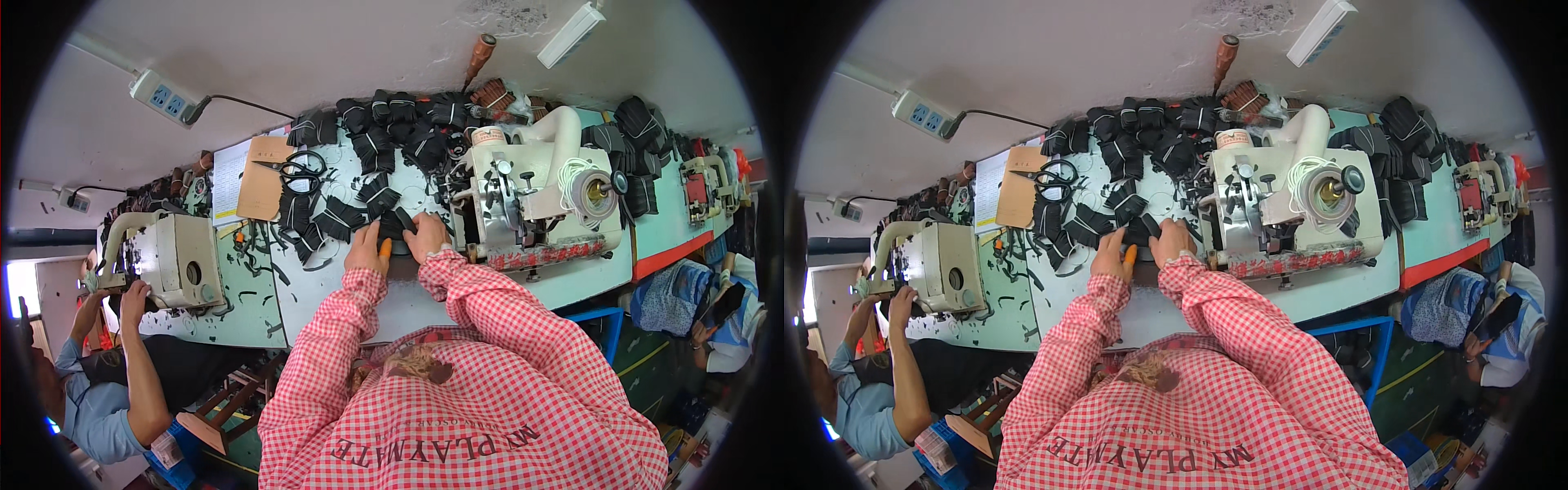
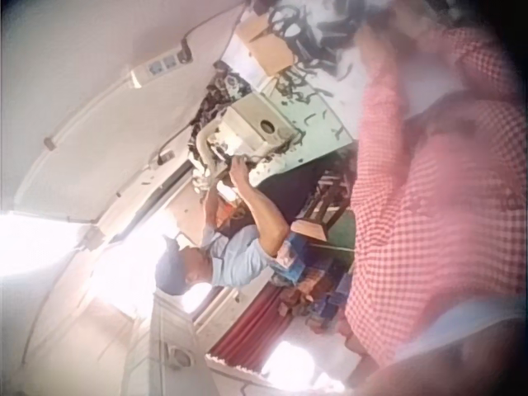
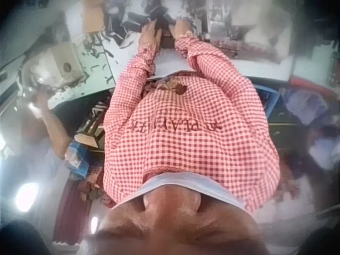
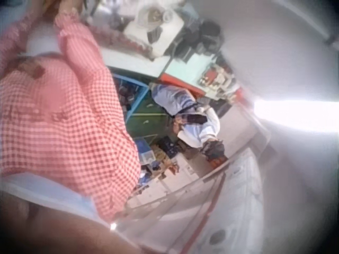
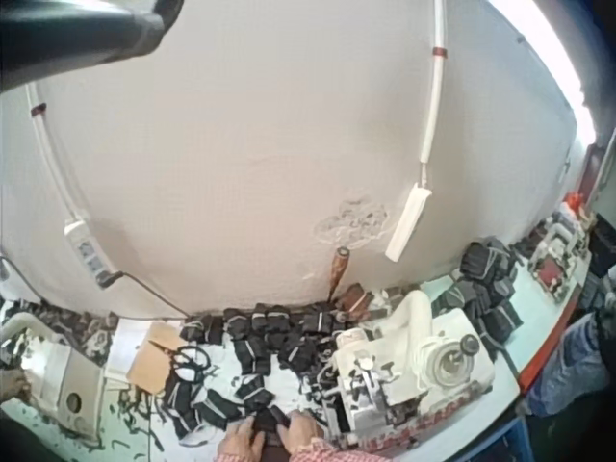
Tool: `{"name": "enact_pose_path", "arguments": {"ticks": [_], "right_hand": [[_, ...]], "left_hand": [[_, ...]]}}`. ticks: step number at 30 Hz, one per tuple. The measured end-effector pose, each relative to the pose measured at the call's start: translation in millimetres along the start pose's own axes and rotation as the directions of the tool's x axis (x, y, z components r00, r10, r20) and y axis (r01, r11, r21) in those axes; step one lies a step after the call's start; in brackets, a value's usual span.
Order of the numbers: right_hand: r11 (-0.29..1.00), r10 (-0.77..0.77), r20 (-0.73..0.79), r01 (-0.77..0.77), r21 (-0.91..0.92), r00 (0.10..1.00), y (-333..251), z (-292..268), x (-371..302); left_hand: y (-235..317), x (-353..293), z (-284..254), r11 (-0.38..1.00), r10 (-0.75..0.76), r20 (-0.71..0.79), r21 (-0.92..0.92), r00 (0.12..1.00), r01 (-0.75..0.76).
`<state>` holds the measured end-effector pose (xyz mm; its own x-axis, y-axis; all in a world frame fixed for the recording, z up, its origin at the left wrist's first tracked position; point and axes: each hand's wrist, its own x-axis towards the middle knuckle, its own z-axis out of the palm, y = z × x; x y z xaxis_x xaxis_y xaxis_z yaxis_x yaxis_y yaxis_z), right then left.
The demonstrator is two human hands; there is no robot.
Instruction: The person thins the edges of shoe upper components using a skiving machine.
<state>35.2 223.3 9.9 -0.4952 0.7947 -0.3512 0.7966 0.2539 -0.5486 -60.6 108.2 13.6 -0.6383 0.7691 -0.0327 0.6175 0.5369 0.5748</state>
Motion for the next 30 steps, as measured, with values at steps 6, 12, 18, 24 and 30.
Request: {"name": "enact_pose_path", "arguments": {"ticks": [6, 12, 18, 24, 30], "right_hand": [[0.923, -0.238, -0.054, 0.243, 0.297, 0.97, -6, 4, -55], [0.91, -0.384, 0.067, 0.365, 0.195, 0.921, 9, -8, -48], [0.952, -0.3, -0.243, 0.273, -0.142, 0.922, -26, -11, -14], [0.934, -0.192, 0.105, 0.214, -0.286, 0.976, -21, -8, -6], [0.868, -0.439, 0.068, 0.442, -0.227, 0.896, -23, -9, -40]], "left_hand": [[2, -22, -15, 0.159, -0.33, 0.625, -0.703, 0.708, 0.694], [-14, -42, -5, 0.474, -0.441, 0.475, -0.597, 0.762, 0.647], [-9, -51, -12, 0.598, -0.443, 0.406, -0.531, 0.8, 0.6], [-7, -52, -14, 0.586, -0.467, 0.433, -0.501, 0.771, 0.637], [-5, -46, 4, 0.106, -0.451, 0.416, -0.853, 0.79, 0.51]]}}
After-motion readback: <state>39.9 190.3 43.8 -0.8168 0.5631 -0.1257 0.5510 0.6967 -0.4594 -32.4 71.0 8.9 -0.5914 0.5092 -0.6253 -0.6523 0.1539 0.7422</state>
